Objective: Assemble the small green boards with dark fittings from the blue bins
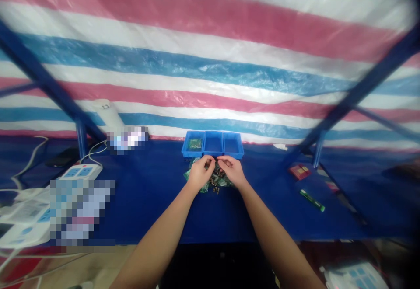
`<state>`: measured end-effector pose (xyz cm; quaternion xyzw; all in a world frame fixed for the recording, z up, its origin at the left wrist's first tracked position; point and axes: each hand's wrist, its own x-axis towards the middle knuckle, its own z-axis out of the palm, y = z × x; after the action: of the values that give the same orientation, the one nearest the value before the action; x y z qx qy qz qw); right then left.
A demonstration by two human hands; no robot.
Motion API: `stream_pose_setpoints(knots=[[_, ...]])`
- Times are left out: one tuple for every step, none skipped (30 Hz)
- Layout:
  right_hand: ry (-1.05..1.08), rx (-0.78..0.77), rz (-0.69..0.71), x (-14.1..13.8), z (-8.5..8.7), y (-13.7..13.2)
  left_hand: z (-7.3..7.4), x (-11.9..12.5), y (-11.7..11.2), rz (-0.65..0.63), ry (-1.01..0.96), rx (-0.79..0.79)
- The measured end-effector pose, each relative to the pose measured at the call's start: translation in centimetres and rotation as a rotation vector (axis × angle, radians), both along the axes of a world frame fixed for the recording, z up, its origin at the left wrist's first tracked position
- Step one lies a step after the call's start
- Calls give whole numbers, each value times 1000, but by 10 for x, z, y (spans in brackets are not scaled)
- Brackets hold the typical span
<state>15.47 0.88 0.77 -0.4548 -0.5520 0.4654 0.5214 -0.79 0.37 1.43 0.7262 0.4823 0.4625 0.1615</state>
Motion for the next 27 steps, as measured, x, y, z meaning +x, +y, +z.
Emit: stream_pose_setpoints(knots=[[9, -3, -1, 0, 1, 0, -1, 0, 0, 9, -3, 5], [15, -4, -3, 0, 1, -1, -2, 0, 0, 19, -6, 9], [14, -3, -8, 1, 2, -1, -3, 0, 1, 30, -10, 12], [6, -2, -14, 1, 2, -1, -4, 0, 1, 43, -16, 15], [-6, -3, -21, 2, 2, -1, -4, 0, 1, 60, -23, 19], [-17, -8, -25, 3, 1, 0, -5, 0, 1, 76, -32, 24], [-22, -22, -24, 3, 1, 0, -5, -1, 1, 92, -41, 28], [-20, -40, -18, 3, 0, 1, -5, -1, 1, 103, -49, 33], [-11, -62, -5, 2, -2, 3, -5, -1, 0, 111, -56, 36], [10, -82, 10, 1, -3, 4, -5, 0, 0, 118, -61, 38], [49, -95, 18, -2, -3, 5, -5, 0, 0, 123, -65, 40], [102, -98, 25, -5, -4, 7, -5, 0, 0, 129, -68, 40], [182, -88, 15, -8, -3, 8, -5, 0, -1, 134, -71, 39], [275, -68, 3, -11, -3, 8, -5, 1, -1, 138, -73, 39], [359, -48, 6, -13, -1, 8, -5, 1, -1, 138, -75, 38], [428, -28, 13, -15, 0, 8, -5, 1, -1, 136, -76, 39], [481, -8, 26, -15, 2, 7, -5, 1, 0, 135, -78, 42], [515, 10, 40, -14, 4, 7, -5, 2, 0, 135, -79, 46], [532, 29, 43, -11, 5, 6, -6, 2, 0, 136, -79, 50], [526, 50, 31, -7, 6, 6, -6, 1, 1, 137, -79, 53], [487, 71, -1, -2, 6, 6, -6, 1, 1, 140, -80, 54], [406, 97, -50, 3, 6, 6, -6, 1, 2, 145, -83, 53], [280, 125, -100, 8, 5, 6, -6, 0, 2, 150, -89, 48], [127, 158, -150, 13, 3, 7, -6, -1, 2, 158, -97, 40], [-24, 200, -194, 17, 2, 8, -5, -2, 3, 167, -107, 31], [-157, 234, -222, 21, 0, 8, -5, -2, 3, 175, -115, 23], [-270, 262, -246, 23, -2, 9, -5, -3, 3, 180, -119, 16]])
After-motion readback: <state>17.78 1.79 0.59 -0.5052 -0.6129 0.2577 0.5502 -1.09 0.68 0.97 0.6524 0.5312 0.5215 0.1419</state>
